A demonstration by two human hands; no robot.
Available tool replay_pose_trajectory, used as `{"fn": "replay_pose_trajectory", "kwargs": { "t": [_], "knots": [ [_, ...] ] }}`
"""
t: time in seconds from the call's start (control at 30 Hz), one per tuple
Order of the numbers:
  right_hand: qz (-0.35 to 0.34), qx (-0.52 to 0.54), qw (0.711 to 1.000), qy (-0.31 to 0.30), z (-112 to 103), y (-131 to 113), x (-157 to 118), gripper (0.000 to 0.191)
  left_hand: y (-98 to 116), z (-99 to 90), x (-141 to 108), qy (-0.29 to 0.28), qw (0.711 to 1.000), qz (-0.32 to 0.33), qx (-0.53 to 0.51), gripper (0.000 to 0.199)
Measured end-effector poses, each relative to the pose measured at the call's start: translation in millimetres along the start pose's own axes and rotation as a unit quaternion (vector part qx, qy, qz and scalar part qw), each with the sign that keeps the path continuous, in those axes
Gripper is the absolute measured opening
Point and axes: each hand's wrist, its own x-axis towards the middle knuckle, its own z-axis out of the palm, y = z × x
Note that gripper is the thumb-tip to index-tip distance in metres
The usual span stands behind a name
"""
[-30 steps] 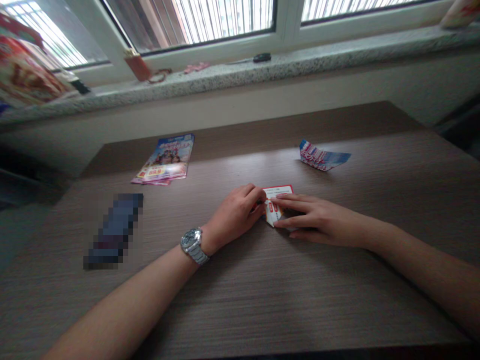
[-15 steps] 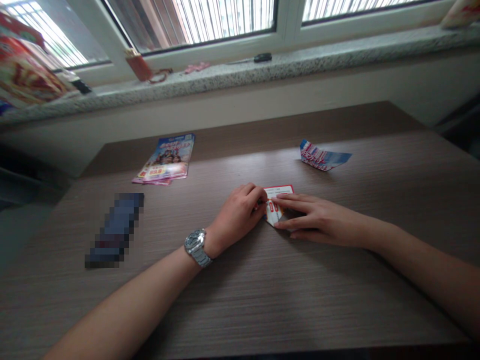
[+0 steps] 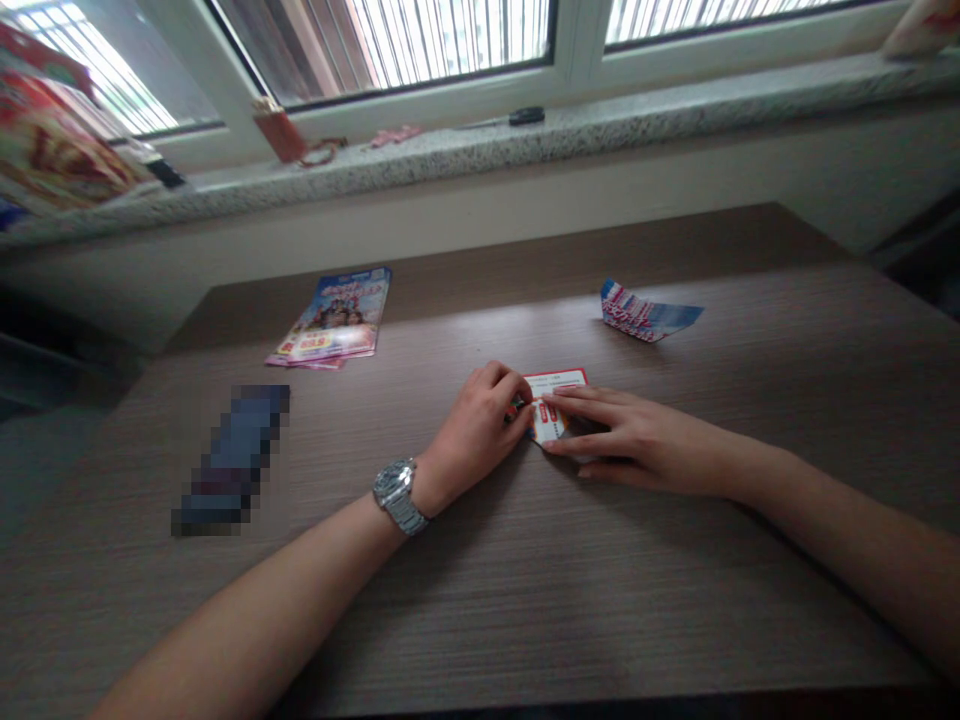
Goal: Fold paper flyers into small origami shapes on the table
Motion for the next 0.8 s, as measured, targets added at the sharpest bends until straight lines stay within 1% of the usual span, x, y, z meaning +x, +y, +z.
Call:
{"fn": "replay_pose_trajectory", "kwargs": {
  "t": [0.13,0.23,0.3,0.37,0.43,0.5,0.57,0.63,0.8],
  "knots": [
    [-0.004,0.000,1.000,0.005,0.5,1.2,-0.2,0.044,-1.3,0.7,-0.3,0.007,1.000,0.019,0.019,0.007],
    [-0.001,0.007,1.000,0.011,-1.1,2.6,-1.0,0.044,-0.6,-2.5,-0.4,0.007,0.998,0.045,0.050,0.008],
    [0.003,0.012,1.000,0.009,-2.9,4.0,-2.3,0.043,0.3,-6.4,-1.2,0.009,0.993,0.082,0.080,0.012],
    [0.006,0.015,1.000,0.004,-4.8,5.8,-4.0,0.042,1.1,-11.0,-3.0,0.006,0.985,0.136,0.110,0.017],
    [0.005,0.014,1.000,-0.003,-6.3,7.9,-5.9,0.042,1.9,-15.2,-5.4,-0.009,0.973,0.191,0.130,0.020],
    [0.003,0.014,1.000,-0.003,-7.3,9.6,-7.7,0.042,2.6,-18.0,-7.9,-0.030,0.966,0.221,0.133,0.025],
    [0.000,0.017,1.000,0.002,-7.7,10.6,-9.2,0.042,3.0,-19.2,-9.9,-0.061,0.963,0.229,0.130,0.031],
    [0.001,0.018,1.000,0.005,-7.7,10.8,-10.3,0.042,3.2,-19.1,-11.1,-0.090,0.962,0.224,0.125,0.036],
    [0.012,0.022,1.000,0.014,-6.5,10.3,-11.6,0.043,3.8,-19.1,-11.7,-0.120,0.963,0.213,0.117,0.041]
  ]
}}
